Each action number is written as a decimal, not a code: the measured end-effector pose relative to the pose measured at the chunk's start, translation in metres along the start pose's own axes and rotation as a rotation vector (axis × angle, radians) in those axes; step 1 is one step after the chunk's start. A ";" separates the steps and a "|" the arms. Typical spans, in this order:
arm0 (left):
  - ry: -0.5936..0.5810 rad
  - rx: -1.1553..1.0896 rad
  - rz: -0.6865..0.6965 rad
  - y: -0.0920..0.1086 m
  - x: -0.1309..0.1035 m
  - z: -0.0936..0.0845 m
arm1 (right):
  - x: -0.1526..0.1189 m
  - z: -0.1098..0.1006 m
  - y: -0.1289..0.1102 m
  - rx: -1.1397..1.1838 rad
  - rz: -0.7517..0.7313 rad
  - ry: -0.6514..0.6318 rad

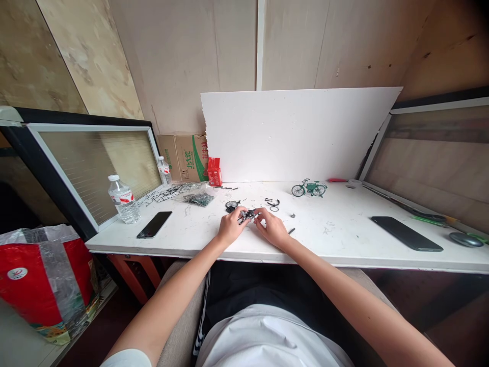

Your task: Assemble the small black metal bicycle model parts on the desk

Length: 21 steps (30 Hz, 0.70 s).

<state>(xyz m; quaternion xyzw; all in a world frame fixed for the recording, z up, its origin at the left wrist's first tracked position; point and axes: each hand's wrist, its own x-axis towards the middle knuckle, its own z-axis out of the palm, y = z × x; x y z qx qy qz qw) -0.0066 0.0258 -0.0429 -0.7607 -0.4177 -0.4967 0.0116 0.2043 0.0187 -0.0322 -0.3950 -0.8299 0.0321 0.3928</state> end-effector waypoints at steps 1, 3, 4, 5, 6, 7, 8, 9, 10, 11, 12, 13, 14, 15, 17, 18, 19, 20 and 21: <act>-0.002 0.002 -0.001 0.000 0.000 0.000 | 0.000 0.000 0.000 0.003 0.003 -0.005; -0.003 0.014 -0.004 0.000 0.000 0.000 | 0.000 0.000 0.001 0.010 0.007 -0.014; -0.003 0.022 -0.004 0.000 0.000 0.000 | 0.000 0.001 0.001 0.013 0.007 -0.020; -0.002 0.031 -0.003 0.000 0.000 0.000 | 0.000 0.001 0.001 0.015 0.005 -0.027; 0.000 0.039 -0.002 -0.001 0.000 0.001 | 0.000 0.000 0.002 0.015 0.004 -0.036; 0.002 0.045 -0.001 -0.001 0.000 0.001 | 0.000 0.000 0.002 0.014 0.003 -0.046; 0.004 0.051 0.001 -0.001 0.000 0.001 | 0.000 0.000 0.001 0.013 0.004 -0.055; 0.005 0.056 0.003 -0.001 0.000 0.001 | 0.000 -0.001 0.001 0.014 0.008 -0.064; 0.006 0.058 0.005 -0.001 0.000 0.002 | 0.000 -0.001 0.001 0.017 0.013 -0.070; 0.007 0.059 0.008 -0.001 0.000 0.002 | 0.000 -0.001 0.000 0.022 0.017 -0.074; 0.006 0.059 0.012 -0.002 0.000 0.002 | -0.001 -0.002 0.000 0.031 0.022 -0.075; 0.004 0.059 0.016 -0.002 0.000 0.002 | -0.001 -0.002 -0.001 0.041 0.027 -0.074; 0.004 0.060 0.019 -0.002 0.000 0.002 | -0.001 -0.001 -0.001 0.051 0.031 -0.072; 0.005 0.063 0.022 -0.002 -0.001 0.002 | -0.001 -0.001 -0.001 0.059 0.033 -0.070; 0.008 0.067 0.027 -0.002 -0.001 0.002 | -0.001 0.000 0.000 0.059 0.035 -0.061; 0.010 0.068 0.030 -0.002 -0.001 0.002 | -0.001 0.001 0.000 0.051 0.035 -0.056; 0.011 0.068 0.032 -0.002 -0.001 0.002 | -0.001 0.001 0.000 0.041 0.035 -0.052; 0.012 0.068 0.036 -0.002 -0.001 0.002 | 0.000 0.001 0.001 0.030 0.037 -0.049; 0.012 0.068 0.039 -0.002 0.000 0.001 | 0.000 0.002 0.001 0.022 0.041 -0.048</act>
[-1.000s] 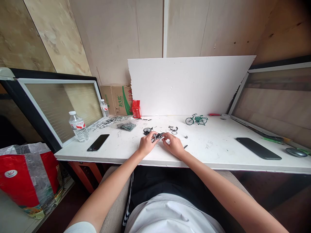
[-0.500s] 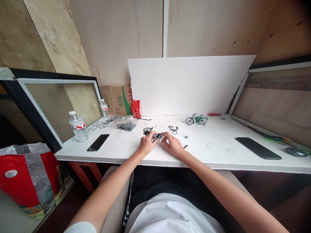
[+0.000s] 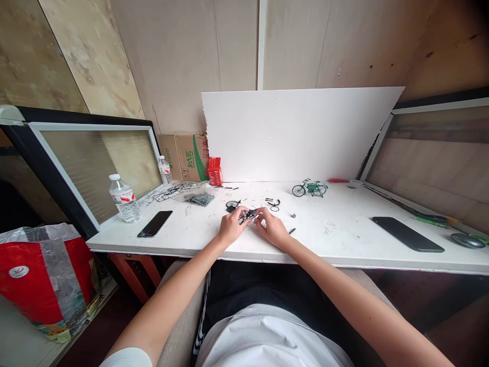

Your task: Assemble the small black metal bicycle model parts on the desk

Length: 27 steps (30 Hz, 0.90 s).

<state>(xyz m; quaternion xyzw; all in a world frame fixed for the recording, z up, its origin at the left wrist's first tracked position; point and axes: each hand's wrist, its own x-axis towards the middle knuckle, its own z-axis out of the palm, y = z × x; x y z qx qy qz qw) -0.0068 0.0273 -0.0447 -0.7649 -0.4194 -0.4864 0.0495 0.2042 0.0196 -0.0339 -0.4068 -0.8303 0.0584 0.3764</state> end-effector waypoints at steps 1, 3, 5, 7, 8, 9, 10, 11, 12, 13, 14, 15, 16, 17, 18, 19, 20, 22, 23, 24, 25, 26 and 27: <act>0.001 0.000 0.003 0.000 0.000 0.000 | 0.000 0.000 0.000 -0.006 0.004 -0.002; -0.001 0.001 0.011 0.001 0.000 0.000 | 0.000 0.000 0.001 -0.015 0.010 -0.007; -0.006 0.000 0.019 0.001 0.001 -0.001 | 0.000 0.001 0.002 -0.021 0.006 -0.006; -0.010 0.001 0.020 0.001 0.001 -0.001 | 0.001 0.002 0.003 -0.025 -0.005 0.004; -0.011 0.002 0.019 0.001 0.001 -0.001 | 0.001 0.002 0.004 -0.028 -0.011 0.009; -0.010 0.002 0.017 0.001 0.001 -0.001 | 0.001 0.003 0.004 -0.032 -0.014 0.013; -0.010 0.002 0.016 0.001 0.000 0.000 | 0.001 0.003 0.004 -0.036 -0.017 0.015; -0.011 0.001 0.018 0.001 0.000 0.000 | 0.001 0.003 0.005 -0.039 -0.018 0.016; -0.011 0.000 0.020 0.000 0.000 0.000 | 0.001 0.003 0.005 -0.041 -0.017 0.016; -0.009 -0.002 0.023 0.000 0.000 0.000 | 0.001 0.003 0.005 -0.041 -0.014 0.018; -0.008 -0.004 0.023 0.000 0.000 0.000 | 0.001 0.003 0.004 -0.038 -0.011 0.023; -0.005 -0.006 0.020 0.000 0.000 0.000 | 0.001 0.003 0.004 -0.031 -0.007 0.030; 0.000 -0.006 0.016 0.000 0.000 0.000 | 0.002 0.003 0.004 -0.022 -0.003 0.039; 0.005 -0.005 0.011 0.001 0.001 0.000 | 0.002 0.003 0.004 -0.012 0.002 0.050; 0.011 -0.003 0.005 0.001 0.001 0.000 | 0.002 0.003 0.005 -0.007 0.006 0.060; 0.016 0.000 0.000 0.001 0.001 0.000 | 0.002 0.003 0.005 -0.007 0.010 0.068; 0.020 0.004 -0.004 0.001 0.001 0.000 | 0.003 0.002 0.006 -0.015 0.015 0.075; 0.025 0.006 -0.010 0.000 0.000 0.000 | 0.002 0.003 0.007 -0.055 0.026 0.083; 0.026 0.004 -0.011 0.000 0.000 0.000 | 0.002 0.003 0.008 -0.079 0.030 0.084; 0.025 0.001 -0.010 0.000 0.000 0.000 | 0.002 0.003 0.008 -0.104 0.033 0.087; 0.023 -0.003 -0.010 0.000 0.000 0.000 | 0.002 0.003 0.008 -0.126 0.034 0.093; 0.021 -0.005 -0.010 0.000 0.000 0.000 | 0.002 0.002 0.007 -0.146 0.033 0.097; 0.019 -0.006 -0.010 0.000 0.000 0.000 | 0.002 0.002 0.006 -0.163 0.029 0.099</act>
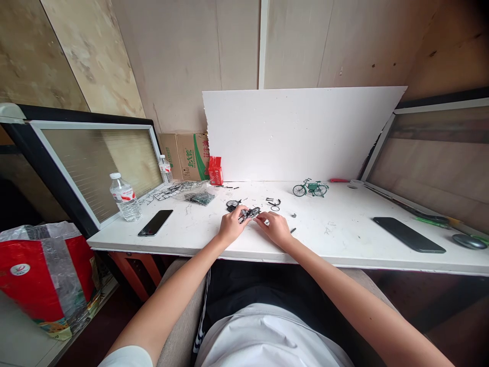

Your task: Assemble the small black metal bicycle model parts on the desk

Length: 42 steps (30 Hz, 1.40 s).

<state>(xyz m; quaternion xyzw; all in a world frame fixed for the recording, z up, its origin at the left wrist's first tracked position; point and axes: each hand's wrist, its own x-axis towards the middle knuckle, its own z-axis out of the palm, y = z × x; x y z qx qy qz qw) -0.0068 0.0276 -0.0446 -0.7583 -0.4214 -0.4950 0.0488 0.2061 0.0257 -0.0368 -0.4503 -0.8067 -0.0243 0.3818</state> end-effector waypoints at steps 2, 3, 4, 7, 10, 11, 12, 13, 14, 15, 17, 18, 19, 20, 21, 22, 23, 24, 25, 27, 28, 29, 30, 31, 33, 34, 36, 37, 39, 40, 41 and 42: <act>-0.002 0.002 0.005 0.000 0.000 0.000 | 0.000 -0.001 -0.002 -0.029 -0.013 -0.001; -0.003 0.004 0.011 0.000 0.000 0.000 | 0.000 -0.002 -0.003 -0.041 -0.021 -0.006; -0.005 0.005 0.018 0.000 0.000 0.000 | 0.000 -0.003 -0.004 -0.051 -0.028 -0.013; -0.020 0.005 0.035 -0.001 0.000 0.000 | 0.001 -0.004 -0.007 -0.059 -0.038 -0.033; -0.030 0.001 0.041 -0.001 0.000 0.000 | 0.001 -0.005 -0.008 -0.059 -0.026 -0.059; -0.031 0.001 0.040 -0.001 0.000 0.000 | 0.001 -0.004 -0.008 -0.062 -0.020 -0.069; -0.031 0.002 0.037 -0.001 0.000 0.000 | 0.001 -0.004 -0.008 -0.065 -0.013 -0.080; -0.031 0.004 0.033 -0.001 0.000 0.000 | 0.002 -0.004 -0.008 -0.066 -0.006 -0.091; -0.031 0.008 0.028 -0.001 0.000 0.000 | 0.002 -0.004 -0.008 -0.067 0.003 -0.101; -0.030 0.011 0.024 -0.001 0.000 -0.001 | 0.002 -0.004 -0.008 -0.066 0.012 -0.111; -0.028 0.015 0.020 0.000 0.000 -0.001 | 0.002 -0.004 -0.009 -0.065 0.025 -0.126; -0.027 0.016 0.019 0.000 0.000 -0.001 | 0.002 -0.005 -0.010 -0.065 0.028 -0.132; -0.028 0.016 0.019 0.000 0.000 -0.001 | 0.002 -0.005 -0.011 -0.063 0.028 -0.138; -0.029 0.017 0.018 0.000 0.000 -0.001 | 0.002 -0.006 -0.012 -0.061 0.028 -0.143; -0.031 0.018 0.017 0.000 0.000 -0.001 | 0.002 -0.007 -0.012 -0.057 0.030 -0.144; -0.031 0.019 0.015 0.001 0.000 -0.001 | 0.002 -0.008 -0.013 -0.050 0.033 -0.142; -0.030 0.020 0.013 0.001 0.000 -0.002 | 0.002 -0.008 -0.013 -0.042 0.037 -0.136; -0.030 0.021 0.012 0.001 0.000 -0.002 | 0.002 -0.009 -0.013 -0.034 0.043 -0.125; -0.029 0.021 0.014 0.001 0.000 -0.002 | 0.002 -0.009 -0.013 -0.025 0.051 -0.112; -0.028 0.019 0.022 0.002 0.000 -0.002 | 0.002 -0.009 -0.013 -0.013 0.062 -0.088; -0.028 0.017 0.025 0.002 0.000 -0.002 | 0.002 -0.009 -0.012 -0.009 0.064 -0.083; -0.030 0.015 0.026 0.002 0.000 -0.002 | 0.002 -0.008 -0.011 -0.007 0.065 -0.081; -0.032 0.015 0.027 0.002 0.000 -0.002 | 0.002 -0.008 -0.011 -0.005 0.063 -0.082; -0.035 0.014 0.026 0.003 0.000 -0.003 | 0.001 -0.007 -0.010 -0.003 0.060 -0.083; -0.047 0.012 0.025 0.003 0.000 -0.003 | 0.001 -0.006 -0.009 0.005 0.056 -0.080; -0.053 0.010 0.026 0.003 0.000 -0.003 | 0.001 -0.006 -0.008 0.012 0.056 -0.076; -0.063 0.007 0.027 0.003 0.000 -0.003 | 0.001 -0.005 -0.007 0.032 0.053 -0.074; -0.066 0.005 0.027 0.003 0.000 -0.003 | 0.002 -0.005 -0.006 0.042 0.050 -0.077; -0.067 0.001 0.027 0.002 0.000 -0.002 | 0.002 -0.004 -0.006 0.054 0.044 -0.090; -0.066 0.001 0.026 0.002 0.000 -0.002 | 0.002 -0.004 -0.006 0.054 0.042 -0.096; -0.066 0.001 0.024 0.001 0.000 -0.001 | 0.002 -0.005 -0.006 0.049 0.040 -0.103; -0.067 0.003 0.023 0.000 0.000 -0.001 | 0.002 -0.005 -0.006 0.040 0.037 -0.108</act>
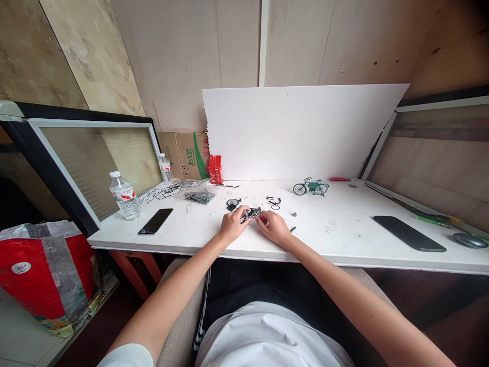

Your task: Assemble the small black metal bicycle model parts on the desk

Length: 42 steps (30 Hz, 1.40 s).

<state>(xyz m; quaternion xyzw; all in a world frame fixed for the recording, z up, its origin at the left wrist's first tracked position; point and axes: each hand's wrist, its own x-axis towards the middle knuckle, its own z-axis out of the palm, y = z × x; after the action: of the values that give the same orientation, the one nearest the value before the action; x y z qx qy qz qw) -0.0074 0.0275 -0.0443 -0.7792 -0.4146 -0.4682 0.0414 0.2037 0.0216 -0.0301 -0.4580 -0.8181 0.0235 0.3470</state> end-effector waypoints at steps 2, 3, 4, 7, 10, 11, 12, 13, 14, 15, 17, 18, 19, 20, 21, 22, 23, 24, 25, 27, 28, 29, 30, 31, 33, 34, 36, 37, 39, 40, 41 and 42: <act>-0.005 0.006 -0.002 -0.001 0.000 0.001 | 0.000 -0.001 -0.001 -0.020 -0.005 -0.011; -0.008 0.009 -0.001 -0.002 0.000 0.002 | 0.000 -0.001 -0.001 -0.029 -0.006 -0.018; -0.009 0.011 0.000 -0.002 0.000 0.002 | 0.000 -0.001 -0.001 -0.038 -0.006 -0.026; -0.012 0.008 0.004 -0.002 -0.001 0.002 | 0.000 -0.002 -0.002 -0.054 0.005 -0.046; -0.015 0.006 -0.001 -0.001 -0.001 0.001 | 0.000 -0.002 -0.002 -0.056 0.011 -0.056; -0.016 0.008 -0.005 0.000 -0.001 0.001 | 0.000 -0.001 -0.002 -0.058 0.009 -0.056; -0.016 0.010 -0.009 0.000 -0.001 0.001 | 0.000 -0.001 -0.002 -0.063 0.007 -0.053; -0.017 0.013 -0.012 0.000 0.000 0.001 | 0.000 -0.001 -0.002 -0.069 0.006 -0.047; -0.018 0.015 -0.014 0.001 0.000 0.000 | 0.000 -0.001 -0.002 -0.071 0.006 -0.038; -0.019 0.017 -0.015 0.001 0.000 0.000 | 0.000 -0.001 -0.002 -0.069 0.009 -0.027; -0.025 0.025 -0.012 0.002 0.000 -0.001 | 0.000 0.000 -0.001 -0.045 0.021 -0.003; -0.028 0.030 -0.008 0.003 0.000 -0.001 | 0.000 0.000 0.000 -0.026 0.028 0.006; -0.032 0.036 0.000 0.003 0.000 -0.001 | 0.000 0.000 0.000 -0.007 0.034 0.013; -0.036 0.043 0.014 0.003 0.000 -0.001 | 0.000 0.001 0.001 0.012 0.038 0.015; -0.040 0.050 0.034 0.003 0.000 -0.001 | 0.000 0.001 0.002 0.028 0.042 0.015; -0.045 0.057 0.059 0.002 0.000 -0.001 | 0.000 0.001 0.002 0.043 0.044 0.011; -0.052 0.067 0.085 0.002 -0.001 -0.001 | 0.001 0.001 0.002 0.061 0.049 0.005; -0.061 0.078 0.112 0.001 -0.001 0.000 | 0.001 0.000 0.003 0.080 0.057 -0.005; -0.071 0.091 0.136 0.000 -0.002 0.001 | 0.001 0.000 0.003 0.101 0.068 -0.017; -0.090 0.115 0.169 -0.001 -0.002 0.002 | 0.001 -0.001 0.003 0.145 0.090 -0.041; -0.096 0.125 0.177 -0.001 -0.003 0.002 | 0.001 -0.001 0.003 0.165 0.098 -0.050; -0.098 0.131 0.180 -0.002 -0.003 0.002 | 0.002 -0.002 0.003 0.182 0.101 -0.055; -0.098 0.133 0.178 -0.002 -0.003 0.002 | 0.002 -0.002 0.003 0.196 0.100 -0.058; -0.097 0.133 0.173 -0.002 -0.003 0.002 | 0.002 -0.003 0.003 0.206 0.095 -0.060; -0.094 0.127 0.160 0.000 -0.002 0.001 | 0.003 -0.003 0.004 0.216 0.078 -0.063; -0.093 0.122 0.153 0.000 -0.002 0.000 | 0.003 -0.003 0.004 0.216 0.067 -0.063; -0.089 0.111 0.138 0.002 -0.002 -0.001 | 0.003 -0.003 0.004 0.207 0.044 -0.065; -0.087 0.105 0.129 0.002 -0.001 -0.001 | 0.003 -0.003 0.004 0.201 0.037 -0.068; -0.083 0.095 0.112 0.003 -0.001 -0.001 | 0.003 -0.002 0.004 0.188 0.032 -0.079; -0.081 0.094 0.102 0.003 -0.001 -0.001 | 0.003 -0.002 0.003 0.182 0.031 -0.084; -0.079 0.095 0.094 0.002 -0.001 -0.001 | 0.003 -0.002 0.003 0.176 0.031 -0.088; -0.075 0.096 0.089 0.002 -0.001 -0.001 | 0.003 -0.002 0.003 0.170 0.029 -0.090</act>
<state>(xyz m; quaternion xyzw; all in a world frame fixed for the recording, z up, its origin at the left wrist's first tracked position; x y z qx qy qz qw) -0.0067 0.0251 -0.0443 -0.8110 -0.4028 -0.4160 0.0837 0.2065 0.0249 -0.0278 -0.4373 -0.8211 0.1187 0.3472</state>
